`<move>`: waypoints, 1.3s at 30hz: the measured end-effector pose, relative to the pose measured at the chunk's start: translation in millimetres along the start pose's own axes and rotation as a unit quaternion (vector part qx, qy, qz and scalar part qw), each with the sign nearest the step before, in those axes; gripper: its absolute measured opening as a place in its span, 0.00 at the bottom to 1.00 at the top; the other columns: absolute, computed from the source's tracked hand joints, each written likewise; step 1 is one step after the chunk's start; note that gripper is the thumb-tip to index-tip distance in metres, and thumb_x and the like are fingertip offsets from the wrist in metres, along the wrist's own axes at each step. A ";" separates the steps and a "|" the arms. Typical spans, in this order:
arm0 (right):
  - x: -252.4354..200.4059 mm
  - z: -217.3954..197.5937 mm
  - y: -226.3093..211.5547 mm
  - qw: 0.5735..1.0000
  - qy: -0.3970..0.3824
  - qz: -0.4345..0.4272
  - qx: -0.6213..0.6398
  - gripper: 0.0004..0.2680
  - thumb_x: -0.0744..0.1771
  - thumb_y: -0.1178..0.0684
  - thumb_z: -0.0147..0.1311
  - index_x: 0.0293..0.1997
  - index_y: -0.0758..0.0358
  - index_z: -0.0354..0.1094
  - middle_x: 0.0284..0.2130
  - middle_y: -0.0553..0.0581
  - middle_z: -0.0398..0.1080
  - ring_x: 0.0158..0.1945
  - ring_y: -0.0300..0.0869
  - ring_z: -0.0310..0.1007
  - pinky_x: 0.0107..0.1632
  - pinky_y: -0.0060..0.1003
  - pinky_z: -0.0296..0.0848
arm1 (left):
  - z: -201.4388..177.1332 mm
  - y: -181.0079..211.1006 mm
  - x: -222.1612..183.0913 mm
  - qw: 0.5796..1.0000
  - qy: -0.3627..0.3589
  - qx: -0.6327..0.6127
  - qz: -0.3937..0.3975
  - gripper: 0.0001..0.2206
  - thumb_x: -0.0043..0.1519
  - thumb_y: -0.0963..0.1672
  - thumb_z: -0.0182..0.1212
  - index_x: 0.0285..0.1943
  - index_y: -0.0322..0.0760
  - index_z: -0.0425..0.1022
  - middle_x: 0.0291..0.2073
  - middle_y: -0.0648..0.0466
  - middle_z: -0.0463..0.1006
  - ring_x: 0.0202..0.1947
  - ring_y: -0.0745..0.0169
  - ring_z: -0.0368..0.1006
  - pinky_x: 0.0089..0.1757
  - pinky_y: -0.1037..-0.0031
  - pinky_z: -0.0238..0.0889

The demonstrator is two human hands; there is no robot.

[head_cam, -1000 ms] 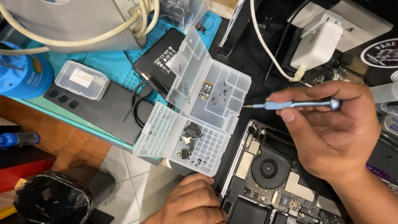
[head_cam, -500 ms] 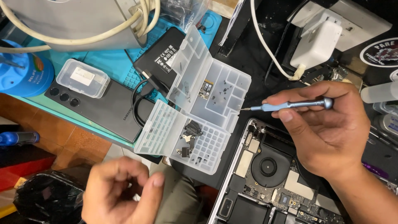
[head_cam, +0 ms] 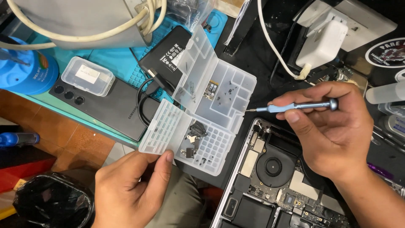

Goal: Technician disassembling a laptop by unscrewing internal components and removing small parts using precision tools.

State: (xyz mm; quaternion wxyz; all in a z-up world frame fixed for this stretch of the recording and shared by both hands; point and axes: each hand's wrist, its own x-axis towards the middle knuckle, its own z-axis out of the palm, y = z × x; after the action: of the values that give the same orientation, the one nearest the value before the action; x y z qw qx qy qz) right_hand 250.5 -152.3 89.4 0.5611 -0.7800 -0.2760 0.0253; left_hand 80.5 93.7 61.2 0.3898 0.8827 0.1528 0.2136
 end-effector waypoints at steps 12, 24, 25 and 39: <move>-19.8 -0.5 -8.8 1.000 -0.013 0.023 -0.013 0.11 0.68 0.69 0.51 0.51 0.68 0.52 0.41 0.75 0.76 0.44 0.54 0.84 0.47 0.36 0.84 | -9.7 3.6 -15.4 0.999 0.006 -0.029 -0.014 0.11 0.59 0.43 0.64 0.22 0.39 0.75 0.12 0.58 0.62 0.13 0.68 0.50 0.19 0.76 0.45; -45.7 -1.3 -22.5 0.996 -0.012 0.033 -0.081 0.10 0.66 0.66 0.52 0.49 0.72 0.54 0.42 0.75 0.78 0.37 0.46 0.85 0.25 0.24 0.66 | -10.6 -3.8 -27.8 0.998 0.012 -0.058 -0.005 0.10 0.55 0.42 0.65 0.20 0.40 0.74 0.11 0.59 0.66 0.10 0.70 0.54 0.17 0.79 0.50; -47.0 -1.6 -23.0 0.995 -0.009 0.038 -0.096 0.10 0.66 0.65 0.52 0.50 0.73 0.55 0.42 0.75 0.78 0.37 0.46 0.85 0.25 0.25 0.65 | -10.4 -5.6 -28.5 0.998 0.008 -0.063 0.001 0.08 0.55 0.43 0.64 0.22 0.40 0.76 0.12 0.59 0.67 0.10 0.70 0.55 0.17 0.80 0.52; -69.2 -14.6 -13.8 0.997 -0.060 0.047 -0.001 0.14 0.67 0.66 0.50 0.58 0.58 0.56 0.54 0.70 0.74 0.64 0.59 0.81 0.45 0.38 0.86 | 0.3 -10.1 -34.1 0.993 0.014 -0.112 -0.022 0.07 0.53 0.46 0.67 0.31 0.40 0.77 0.13 0.63 0.70 0.11 0.73 0.60 0.19 0.82 0.56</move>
State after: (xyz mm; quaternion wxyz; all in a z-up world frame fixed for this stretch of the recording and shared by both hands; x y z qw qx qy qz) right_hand 191.5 -193.6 88.3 0.5410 -0.7897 -0.2721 0.0984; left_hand 50.2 85.1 44.6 0.4883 0.8269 0.1527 0.2332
